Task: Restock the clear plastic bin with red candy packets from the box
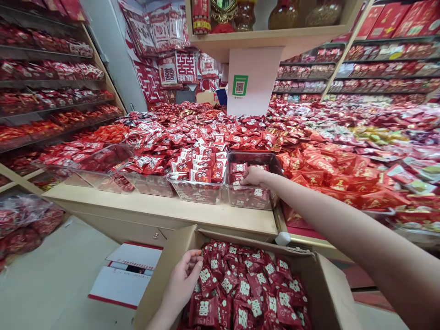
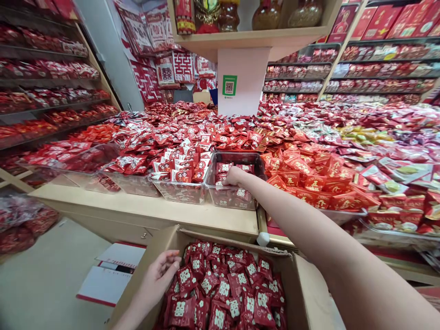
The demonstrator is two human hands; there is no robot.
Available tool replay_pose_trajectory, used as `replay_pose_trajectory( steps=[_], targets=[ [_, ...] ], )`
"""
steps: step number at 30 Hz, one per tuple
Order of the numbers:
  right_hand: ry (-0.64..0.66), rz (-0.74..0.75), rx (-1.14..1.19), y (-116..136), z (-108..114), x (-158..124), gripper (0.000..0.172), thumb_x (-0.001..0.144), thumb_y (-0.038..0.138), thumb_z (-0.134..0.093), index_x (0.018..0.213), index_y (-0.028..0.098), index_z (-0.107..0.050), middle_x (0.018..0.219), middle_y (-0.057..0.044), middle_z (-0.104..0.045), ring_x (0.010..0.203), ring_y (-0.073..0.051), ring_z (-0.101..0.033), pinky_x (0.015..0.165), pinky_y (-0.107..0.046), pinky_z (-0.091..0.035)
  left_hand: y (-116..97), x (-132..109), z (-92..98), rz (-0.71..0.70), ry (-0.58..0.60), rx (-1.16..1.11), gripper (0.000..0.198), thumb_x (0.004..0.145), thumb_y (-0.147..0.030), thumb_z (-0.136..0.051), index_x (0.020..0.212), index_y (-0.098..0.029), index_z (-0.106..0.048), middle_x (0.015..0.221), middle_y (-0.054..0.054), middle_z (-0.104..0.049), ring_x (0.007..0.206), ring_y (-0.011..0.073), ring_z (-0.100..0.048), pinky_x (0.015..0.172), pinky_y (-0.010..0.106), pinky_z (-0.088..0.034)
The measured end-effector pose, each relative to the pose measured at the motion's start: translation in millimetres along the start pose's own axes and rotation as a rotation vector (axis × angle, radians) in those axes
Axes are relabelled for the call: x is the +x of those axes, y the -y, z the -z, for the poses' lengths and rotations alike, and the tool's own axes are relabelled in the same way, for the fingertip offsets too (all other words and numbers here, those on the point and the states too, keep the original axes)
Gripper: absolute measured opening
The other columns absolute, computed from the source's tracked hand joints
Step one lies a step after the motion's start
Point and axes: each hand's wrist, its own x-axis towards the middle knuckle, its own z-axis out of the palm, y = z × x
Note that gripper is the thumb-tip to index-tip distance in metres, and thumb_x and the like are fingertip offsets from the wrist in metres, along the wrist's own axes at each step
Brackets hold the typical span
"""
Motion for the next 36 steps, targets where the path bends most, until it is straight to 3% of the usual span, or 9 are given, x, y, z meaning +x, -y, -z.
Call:
replay_pose_trajectory(
  steps=[5,7,13,18,23,26,31,36],
  targets=[
    [0.211,0.045,-0.494,10.6,2.5,2.0,0.021,0.059,0.018,-0.064,0.077,0.008,-0.064,0.080,-0.015,-0.064,0.075,-0.023,-0.058,0.062,-0.028,-0.042,3.3,-0.4,2.1,-0.001,0.034,0.067,0.028,0.070,-0.037,-0.053,0.089,-0.018,-0.058,0.081,0.004,-0.065,0.077,0.0195,-0.060,0.072,0.028,-0.046],
    [0.265,0.069,-0.575,9.3,4.1,3.5,0.023,0.061,0.019,-0.062,0.081,0.007,-0.065,0.082,-0.016,-0.064,0.076,-0.023,-0.058,0.062,-0.028,-0.043,3.1,0.1,1.2,-0.017,0.034,0.093,0.026,0.071,-0.037,-0.052,0.088,-0.019,-0.058,0.080,0.004,-0.065,0.077,0.0200,-0.060,0.072,0.029,-0.047],
    [0.345,-0.053,-0.393,2.9,16.0,10.0,0.023,0.064,0.023,-0.060,0.083,0.009,-0.063,0.067,-0.010,-0.064,0.056,-0.017,-0.058,0.052,-0.026,-0.043,9.3,0.1,4.3,-0.052,-0.023,0.132,0.026,0.073,-0.038,-0.051,0.088,-0.019,-0.058,0.079,0.003,-0.065,0.073,0.0198,-0.060,0.068,0.027,-0.047],
    [0.052,0.049,-0.507,8.3,22.0,21.6,0.025,0.067,0.030,-0.059,0.078,0.009,-0.065,0.071,-0.012,-0.064,0.066,-0.019,-0.059,0.058,-0.026,-0.043,9.3,-2.1,2.7,-0.080,-0.067,0.162,0.023,0.073,-0.037,-0.051,0.085,-0.019,-0.060,0.080,0.004,-0.065,0.072,0.0195,-0.060,0.066,0.027,-0.047],
    [0.189,0.043,-0.384,5.6,11.1,30.4,0.019,0.069,0.031,-0.059,0.074,0.014,-0.065,0.057,-0.005,-0.061,0.057,-0.015,-0.057,0.055,-0.024,-0.041,4.2,-3.8,-0.1,-0.106,-0.108,0.156,0.019,0.071,-0.035,-0.054,0.079,-0.021,-0.063,0.077,0.003,-0.065,0.068,0.0196,-0.061,0.061,0.025,-0.048],
    [0.180,0.046,-0.343,0.7,10.8,38.5,0.018,0.071,0.031,-0.058,0.073,0.014,-0.064,0.052,-0.003,-0.059,0.054,-0.014,-0.055,0.053,-0.024,-0.040,7.3,-4.0,1.2,-0.137,-0.092,0.183,0.017,0.073,-0.033,-0.053,0.080,-0.021,-0.063,0.079,0.003,-0.065,0.071,0.0192,-0.061,0.062,0.024,-0.049],
    [0.230,0.011,-0.273,-4.8,16.8,53.4,0.019,0.074,0.031,-0.056,0.078,0.013,-0.061,0.052,-0.004,-0.058,0.053,-0.013,-0.054,0.052,-0.023,-0.041,21.4,-1.2,4.0,-0.251,-0.064,0.284,0.019,0.076,-0.032,-0.048,0.082,-0.019,-0.061,0.081,0.004,-0.064,0.071,0.0173,-0.061,0.062,0.023,-0.050],
    [0.246,-0.010,-0.261,-5.7,7.5,57.2,0.021,0.081,0.028,-0.046,0.081,0.012,-0.061,0.059,-0.005,-0.062,0.051,-0.011,-0.055,0.050,-0.020,-0.042,31.0,2.4,3.9,-0.316,-0.053,0.364,0.017,0.079,-0.028,-0.045,0.086,-0.020,-0.058,0.082,0.003,-0.062,0.073,0.0144,-0.060,0.065,0.020,-0.050]
  ],
)
